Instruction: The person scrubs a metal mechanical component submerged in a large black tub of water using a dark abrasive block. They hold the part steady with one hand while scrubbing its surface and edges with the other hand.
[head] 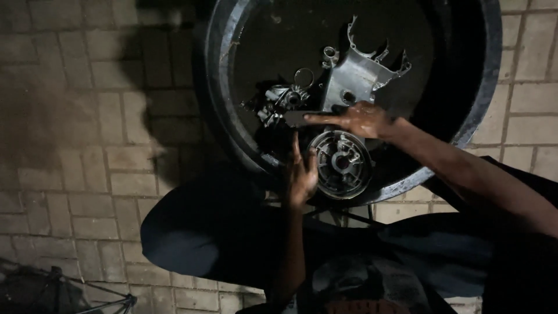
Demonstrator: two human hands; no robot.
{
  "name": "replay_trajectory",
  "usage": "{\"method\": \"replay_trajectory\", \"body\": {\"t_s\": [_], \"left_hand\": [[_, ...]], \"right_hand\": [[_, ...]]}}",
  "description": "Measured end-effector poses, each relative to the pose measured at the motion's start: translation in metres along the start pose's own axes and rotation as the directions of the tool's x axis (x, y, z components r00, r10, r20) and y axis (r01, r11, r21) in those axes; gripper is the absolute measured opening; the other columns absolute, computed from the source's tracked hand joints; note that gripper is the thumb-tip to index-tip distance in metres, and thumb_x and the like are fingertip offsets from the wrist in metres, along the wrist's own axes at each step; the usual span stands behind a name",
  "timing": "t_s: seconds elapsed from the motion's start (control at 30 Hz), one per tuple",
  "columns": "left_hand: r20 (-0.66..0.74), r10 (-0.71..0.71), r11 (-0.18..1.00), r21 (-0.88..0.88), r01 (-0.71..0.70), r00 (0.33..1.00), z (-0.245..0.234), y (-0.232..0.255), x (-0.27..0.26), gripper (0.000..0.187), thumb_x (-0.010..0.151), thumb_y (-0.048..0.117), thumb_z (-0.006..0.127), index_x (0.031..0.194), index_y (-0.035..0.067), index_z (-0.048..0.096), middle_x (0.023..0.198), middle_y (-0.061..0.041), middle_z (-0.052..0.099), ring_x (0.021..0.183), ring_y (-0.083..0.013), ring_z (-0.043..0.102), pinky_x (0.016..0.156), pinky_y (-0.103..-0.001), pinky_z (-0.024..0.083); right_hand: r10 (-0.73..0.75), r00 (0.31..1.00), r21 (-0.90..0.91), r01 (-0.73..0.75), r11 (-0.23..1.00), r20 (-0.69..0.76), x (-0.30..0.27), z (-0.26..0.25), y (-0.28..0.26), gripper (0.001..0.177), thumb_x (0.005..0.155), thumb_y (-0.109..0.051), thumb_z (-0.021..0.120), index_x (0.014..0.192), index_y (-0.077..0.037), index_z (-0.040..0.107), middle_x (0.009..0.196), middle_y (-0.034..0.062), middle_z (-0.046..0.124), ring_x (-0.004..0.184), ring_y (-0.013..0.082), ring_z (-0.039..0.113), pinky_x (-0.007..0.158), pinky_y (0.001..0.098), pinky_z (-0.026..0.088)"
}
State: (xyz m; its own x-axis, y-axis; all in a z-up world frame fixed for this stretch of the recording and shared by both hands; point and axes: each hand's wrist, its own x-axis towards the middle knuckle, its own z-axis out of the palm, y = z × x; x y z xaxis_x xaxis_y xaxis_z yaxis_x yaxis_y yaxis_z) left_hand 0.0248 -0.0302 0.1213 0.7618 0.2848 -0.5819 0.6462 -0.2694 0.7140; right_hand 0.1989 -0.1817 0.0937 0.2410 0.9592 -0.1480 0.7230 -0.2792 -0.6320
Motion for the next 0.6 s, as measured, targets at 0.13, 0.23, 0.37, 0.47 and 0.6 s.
{"method": "replay_trajectory", "body": {"t_s": [0.13,0.23,0.37,0.47,0.6], "left_hand": [[-0.021,0.049,0.998,0.043,-0.048,0.999,0.01,-0.023,0.015,0.066,0.104,0.048,0.038,0.161,0.019,0.023,0.133,-0.033,0.057,0.125,-0.0525,0.057,0.103,-0.061,0.045],[-0.096,0.006,0.999,0.053,-0.001,0.995,0.015,-0.024,0.016,0.064,0.104,0.047,0.04,0.162,0.027,0.023,0.134,-0.028,0.059,0.124,-0.0472,0.06,0.104,-0.057,0.047],[-0.034,-0.028,0.998,0.058,0.03,0.999,0.018,-0.034,0.018,0.064,0.103,0.051,0.035,0.162,0.03,0.021,0.14,-0.029,0.055,0.13,-0.05,0.054,0.109,-0.061,0.039],[-0.011,-0.015,0.999,0.035,0.016,1.0,0.01,-0.019,0.018,0.064,0.104,0.049,0.034,0.162,0.026,0.019,0.141,-0.031,0.052,0.132,-0.0508,0.052,0.111,-0.061,0.037],[-0.043,0.02,0.999,0.047,-0.018,0.999,0.015,-0.035,0.02,0.067,0.103,0.049,0.039,0.162,0.021,0.024,0.14,-0.033,0.054,0.127,-0.0509,0.056,0.106,-0.058,0.043]], "right_hand": [[0.502,0.802,0.881,-0.45,0.148,0.325,-0.077,0.036,0.068,0.033,0.103,-0.029,0.048,0.122,-0.015,0.072,0.056,-0.0154,0.027,0.037,-0.002,0.022,0.031,0.0154,0.017],[0.209,0.971,0.423,-0.238,0.874,0.113,-0.099,0.031,0.079,0.059,0.101,-0.033,0.024,0.157,-0.019,0.039,0.157,0.0116,0.047,0.134,0.0351,0.054,0.108,0.0459,0.044],[-0.021,0.996,0.395,0.055,0.917,-0.089,-0.028,0.056,0.054,0.064,0.096,-0.016,0.028,0.159,-0.018,0.037,0.158,0.0112,0.047,0.129,0.0318,0.059,0.104,0.0423,0.047],[-0.12,0.989,0.533,0.146,0.833,-0.083,-0.005,0.027,0.037,0.072,0.089,-0.02,0.032,0.161,-0.019,0.035,0.162,0.0065,0.041,0.128,0.03,0.062,0.099,0.0352,0.05],[0.001,0.996,0.615,-0.059,0.787,0.094,-0.084,0.037,0.087,0.093,0.074,-0.055,0.027,0.162,-0.024,0.026,0.168,0.0003,0.03,0.117,0.0343,0.065,0.083,0.0373,0.054]]}}
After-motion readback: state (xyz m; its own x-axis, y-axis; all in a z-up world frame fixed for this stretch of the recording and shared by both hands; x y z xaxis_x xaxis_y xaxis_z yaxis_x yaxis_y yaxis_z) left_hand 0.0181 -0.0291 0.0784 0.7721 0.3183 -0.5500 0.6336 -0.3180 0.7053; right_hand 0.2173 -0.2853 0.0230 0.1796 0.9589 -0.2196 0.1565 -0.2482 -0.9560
